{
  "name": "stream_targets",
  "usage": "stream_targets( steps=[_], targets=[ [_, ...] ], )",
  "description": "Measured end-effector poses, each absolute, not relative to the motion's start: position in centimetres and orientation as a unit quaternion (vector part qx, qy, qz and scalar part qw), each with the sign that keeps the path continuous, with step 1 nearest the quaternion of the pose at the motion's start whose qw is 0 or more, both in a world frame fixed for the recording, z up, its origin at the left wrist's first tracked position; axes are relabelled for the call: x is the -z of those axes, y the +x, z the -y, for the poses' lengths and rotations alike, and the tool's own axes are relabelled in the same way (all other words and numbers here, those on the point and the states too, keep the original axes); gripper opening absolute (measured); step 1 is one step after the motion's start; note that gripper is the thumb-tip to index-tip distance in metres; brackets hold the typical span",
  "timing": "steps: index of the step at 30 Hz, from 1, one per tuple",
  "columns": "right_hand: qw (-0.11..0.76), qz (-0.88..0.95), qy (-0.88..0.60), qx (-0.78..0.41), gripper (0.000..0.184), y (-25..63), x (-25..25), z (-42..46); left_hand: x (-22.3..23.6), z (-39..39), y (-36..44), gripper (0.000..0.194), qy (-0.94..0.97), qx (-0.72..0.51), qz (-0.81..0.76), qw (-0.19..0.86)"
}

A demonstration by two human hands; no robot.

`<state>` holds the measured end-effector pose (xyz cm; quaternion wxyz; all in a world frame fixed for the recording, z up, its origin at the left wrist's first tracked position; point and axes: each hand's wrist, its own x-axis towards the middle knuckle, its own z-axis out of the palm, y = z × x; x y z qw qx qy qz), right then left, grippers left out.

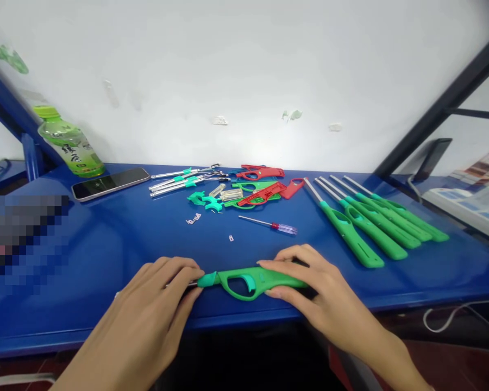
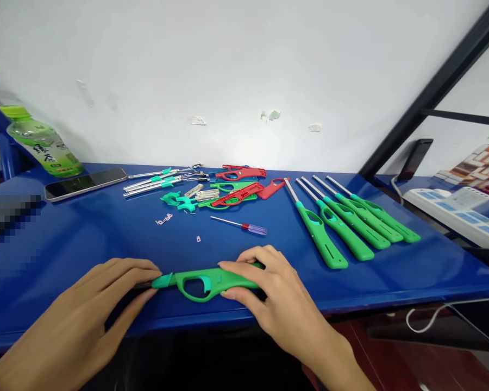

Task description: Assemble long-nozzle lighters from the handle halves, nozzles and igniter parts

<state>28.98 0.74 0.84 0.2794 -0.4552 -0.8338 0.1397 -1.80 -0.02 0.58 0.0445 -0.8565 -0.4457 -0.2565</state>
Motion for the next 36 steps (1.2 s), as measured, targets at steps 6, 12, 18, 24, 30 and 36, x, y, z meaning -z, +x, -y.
stream_targets(
  steps=[6,12,18,24,30,36],
  targets=[
    [0.263,0.843,-0.449,-0.138,0.030,29.3,-0.8,-0.5,-0.8,-0.2,-1.2,0.013,-0.864,0.278,0.416,0.055],
    [0.281,0.853,-0.425,-0.117,0.031,29.5,-0.8,-0.4,-1.4,0.1,-0.6,0.017,-0.871,0.300,0.381,0.080],
    [0.333,0.868,-0.359,-0.080,0.028,29.6,-0.6,-0.3,-0.6,0.6,-1.2,0.050,-0.873,0.289,0.379,0.109],
    [0.390,0.862,-0.317,-0.070,0.026,29.4,-0.7,-0.1,-0.8,1.1,-1.2,0.052,-0.910,0.259,0.309,0.097],
    [0.392,0.842,-0.336,-0.159,0.020,28.8,-1.4,0.2,-0.7,2.3,-1.3,0.054,-0.907,0.258,0.326,0.067],
    [0.363,0.818,-0.366,-0.256,0.025,29.2,-2.2,0.3,-1.2,3.2,-0.9,0.054,-0.904,0.276,0.299,0.130]
  ],
)
